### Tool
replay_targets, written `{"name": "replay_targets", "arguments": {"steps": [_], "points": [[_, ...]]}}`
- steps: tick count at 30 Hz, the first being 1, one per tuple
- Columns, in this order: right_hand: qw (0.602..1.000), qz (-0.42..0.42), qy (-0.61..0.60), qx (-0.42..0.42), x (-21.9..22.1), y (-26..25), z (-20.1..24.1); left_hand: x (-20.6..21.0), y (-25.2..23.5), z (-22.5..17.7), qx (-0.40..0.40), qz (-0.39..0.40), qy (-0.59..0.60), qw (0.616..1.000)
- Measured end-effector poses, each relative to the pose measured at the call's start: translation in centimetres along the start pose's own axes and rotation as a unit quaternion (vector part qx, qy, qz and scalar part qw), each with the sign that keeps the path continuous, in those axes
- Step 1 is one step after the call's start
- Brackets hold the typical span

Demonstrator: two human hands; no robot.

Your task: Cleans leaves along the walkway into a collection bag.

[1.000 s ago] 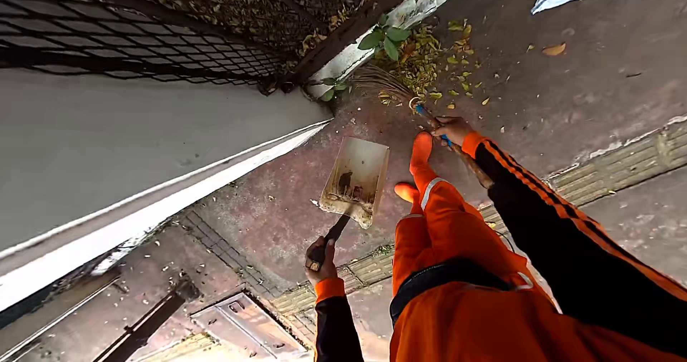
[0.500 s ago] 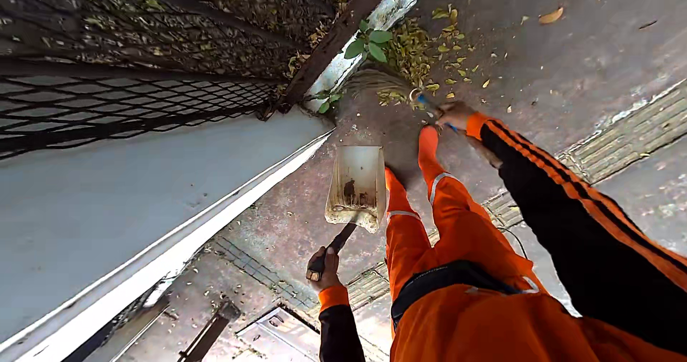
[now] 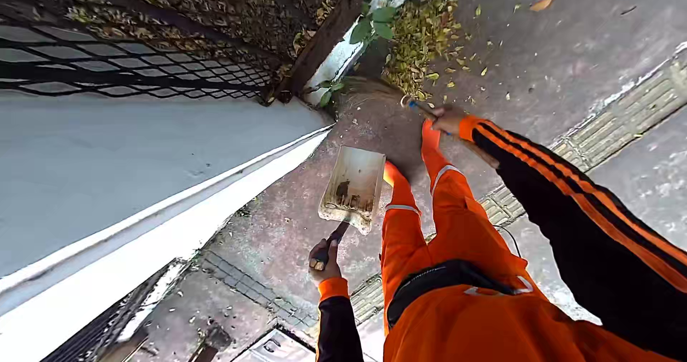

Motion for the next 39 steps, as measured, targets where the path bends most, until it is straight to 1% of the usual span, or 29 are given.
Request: {"name": "replay_targets", "arguments": {"steps": [1, 2, 4, 5, 7, 9, 10, 12, 13, 15, 16, 18, 20, 23, 25, 27, 29, 30, 32, 33, 35, 36, 37, 39], "points": [[0.999, -0.022, -0.032, 0.006, -2.1, -0.7, -0.1, -0.4, 0.2, -0.1, 0.006, 0.006, 0.001, 1.0], [0.997, -0.037, -0.058, 0.018, -3.8, -0.1, -0.6, -1.0, 0.4, -0.3, 0.012, 0.011, 0.0, 1.0], [0.993, -0.055, -0.103, 0.024, -6.1, 3.6, -1.3, -1.4, 0.1, -0.5, 0.026, 0.019, 0.004, 0.999], [0.991, -0.067, -0.11, 0.034, -6.4, 6.4, -2.1, -1.6, 0.1, -0.6, 0.031, 0.021, 0.002, 0.999], [0.992, -0.075, -0.078, 0.058, -6.1, 12.2, -3.4, -1.4, -0.4, -0.9, 0.039, 0.024, -0.002, 0.999], [0.996, -0.045, -0.032, 0.065, -4.6, 15.7, -5.5, -0.9, -0.8, -0.8, 0.05, 0.029, -0.005, 0.998], [0.998, -0.017, -0.008, 0.065, -3.8, 16.3, -6.4, -0.3, -1.2, -0.9, 0.059, 0.032, -0.009, 0.998], [0.995, 0.032, 0.063, 0.072, -2.6, 15.0, -7.4, 1.2, -2.0, -1.3, 0.073, 0.043, -0.02, 0.996], [0.99, 0.043, 0.107, 0.081, -2.6, 13.8, -7.1, 2.2, -2.3, -1.8, 0.076, 0.05, -0.031, 0.995], [0.982, 0.021, 0.166, 0.082, -4.6, 9.6, -6.3, 4.5, -2.9, -3.0, 0.074, 0.068, -0.063, 0.993], [0.984, -0.001, 0.159, 0.078, -6.5, 7.9, -5.9, 5.7, -3.5, -3.6, 0.074, 0.073, -0.081, 0.991], [0.992, -0.038, 0.102, 0.066, -11.0, 6.4, -5.2, 8.0, -4.5, -4.8, 0.065, 0.084, -0.117, 0.987], [0.996, -0.043, 0.045, 0.07, -14.3, 8.4, -4.7, 10.6, -6.0, -6.0, 0.084, 0.104, -0.142, 0.981], [0.998, -0.02, -0.013, 0.05, -16.9, 14.7, -6.2, 15.6, -8.2, -8.6, 0.111, 0.132, -0.138, 0.975], [0.997, -0.004, -0.064, 0.043, -17.4, 18.2, -8.9, 19.2, -9.7, -10.7, 0.125, 0.148, -0.134, 0.972], [0.99, -0.01, -0.115, 0.08, -18.0, 21.1, -12.2, 23.2, -11.4, -12.3, 0.155, 0.161, -0.148, 0.964], [0.974, -0.042, -0.179, 0.129, -18.8, 22.6, -15.4, 26.6, -12.6, -14.1, 0.166, 0.167, -0.173, 0.956], [0.961, -0.072, -0.217, 0.152, -19.1, 22.8, -16.9, 28.0, -13.1, -15.0, 0.17, 0.163, -0.184, 0.954], [0.93, -0.144, -0.276, 0.195, -19.7, 21.2, -19.5, 30.7, -13.9, -16.7, 0.175, 0.156, -0.189, 0.954], [0.917, -0.174, -0.291, 0.212, -19.7, 19.3, -20.2, 31.9, -14.2, -17.4, 0.184, 0.156, -0.194, 0.951], [0.892, -0.203, -0.325, 0.239, -19.1, 13.8, -20.3, 34.0, -14.9, -19.0, 0.216, 0.155, -0.201, 0.943], [0.883, -0.201, -0.341, 0.252, -18.4, 11.0, -19.4, 34.7, -15.2, -19.7, 0.232, 0.153, -0.203, 0.939], [0.885, -0.181, -0.344, 0.256, -17.6, 8.6, -17.7, 35.5, -15.2, -20.4, 0.238, 0.153, -0.203, 0.937], [0.912, -0.124, -0.319, 0.227, -15.8, 5.2, -13.1, 37.2, -15.5, -22.0, 0.24, 0.154, -0.214, 0.934]]}}
Point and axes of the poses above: each hand's wrist, its own y-axis away from the middle knuckle, its own x-axis out of the palm, z = x × y, the point moved 8 cm from there along -y, towards the middle knuckle, and after that the axes turned 9 degrees about x, right-handed, at the moved point
